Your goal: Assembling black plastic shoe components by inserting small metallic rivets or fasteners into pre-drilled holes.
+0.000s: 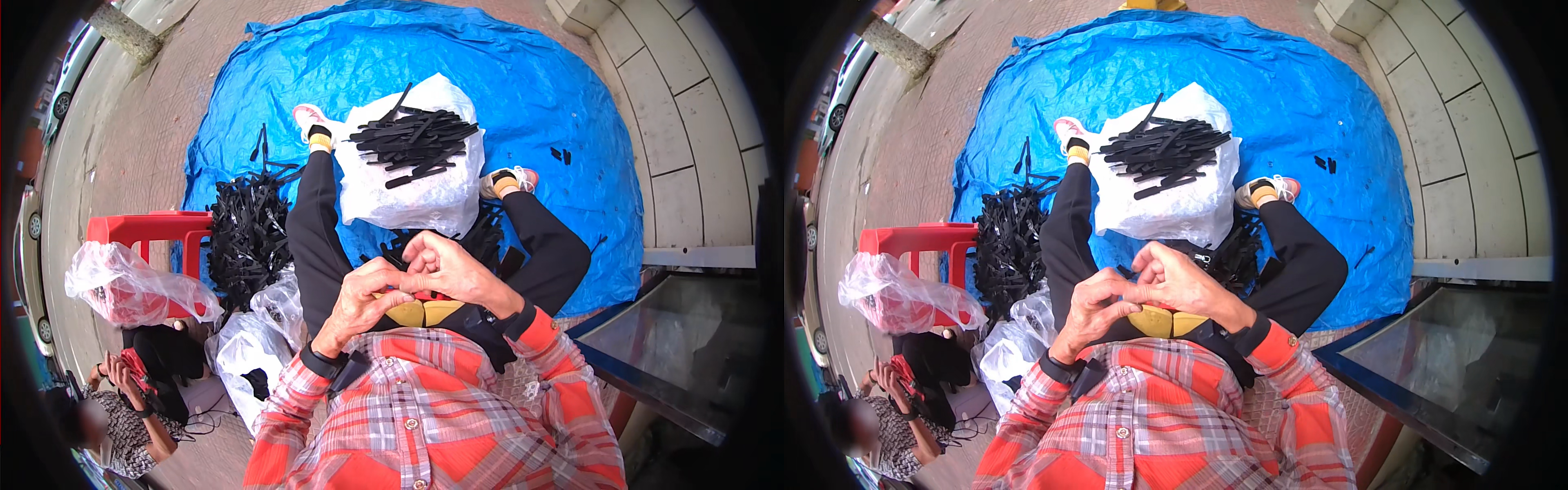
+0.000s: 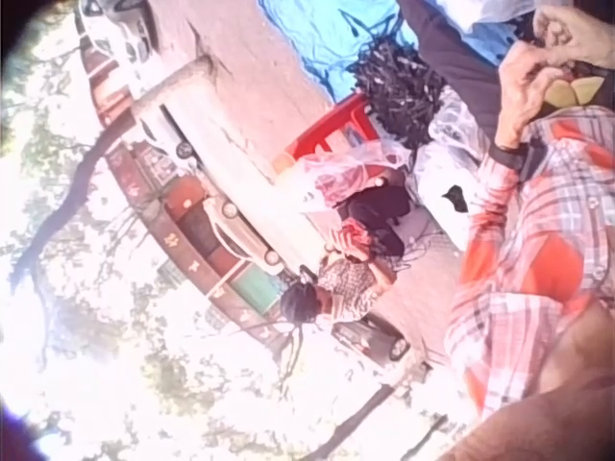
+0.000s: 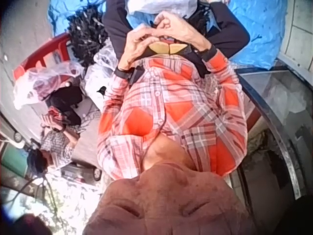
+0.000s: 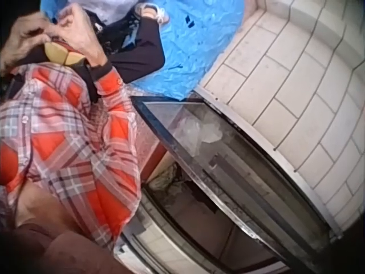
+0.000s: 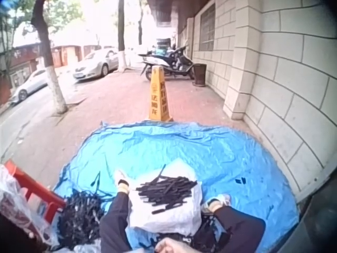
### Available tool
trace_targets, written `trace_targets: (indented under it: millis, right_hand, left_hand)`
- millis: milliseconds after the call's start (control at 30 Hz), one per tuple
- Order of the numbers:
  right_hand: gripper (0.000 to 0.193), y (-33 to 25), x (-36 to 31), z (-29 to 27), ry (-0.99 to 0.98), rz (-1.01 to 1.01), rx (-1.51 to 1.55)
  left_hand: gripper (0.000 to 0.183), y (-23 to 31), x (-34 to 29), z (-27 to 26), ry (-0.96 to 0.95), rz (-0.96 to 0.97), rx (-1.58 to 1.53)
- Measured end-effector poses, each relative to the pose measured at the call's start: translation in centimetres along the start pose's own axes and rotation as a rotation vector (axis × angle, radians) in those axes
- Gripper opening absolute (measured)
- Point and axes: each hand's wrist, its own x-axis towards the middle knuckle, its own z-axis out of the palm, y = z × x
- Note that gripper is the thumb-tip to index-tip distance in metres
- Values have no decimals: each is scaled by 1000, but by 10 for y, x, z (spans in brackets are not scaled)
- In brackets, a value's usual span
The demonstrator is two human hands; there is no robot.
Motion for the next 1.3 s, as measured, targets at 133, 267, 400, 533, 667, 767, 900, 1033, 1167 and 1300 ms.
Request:
trace_targets:
  millis: [133,267,400,533,667,767,900,1033,1167,1300]
  right_hand:
    - [24,8,-3,2,-37,80,-18]
    - [22,11,-2,0,-19,38,51]
    - [19,19,-1,6,74,48,127]
    - [21,30,2,4,313,53,-263]
    - [19,36,0,1,245,-30,-131]
    - [17,34,-3,-3,219,50,3]
    - [15,47,2,-1,387,36,-364]
    - [16,101,14,-29,395,-74,-647]
    - [9,128,24,-75,367,-83,-1251]
    - [14,109,101,-99,508,-354,-1129]
  left_hand:
    - [20,-9,-2,6,185,-151,-118]
    - [47,-10,4,10,196,-199,-286]
    - [32,-22,-1,0,-20,-501,-655]
    - [20,-30,-8,6,64,-558,-629]
    - [15,-29,-2,14,129,-596,-577]
    - [13,-36,0,19,176,-462,-391]
    - [15,-22,3,28,139,-365,175]
    - [21,-73,-1,30,36,-519,-315]
    - [24,-84,-1,12,206,-749,-532]
    - [16,-82,-1,1,313,-841,-715]
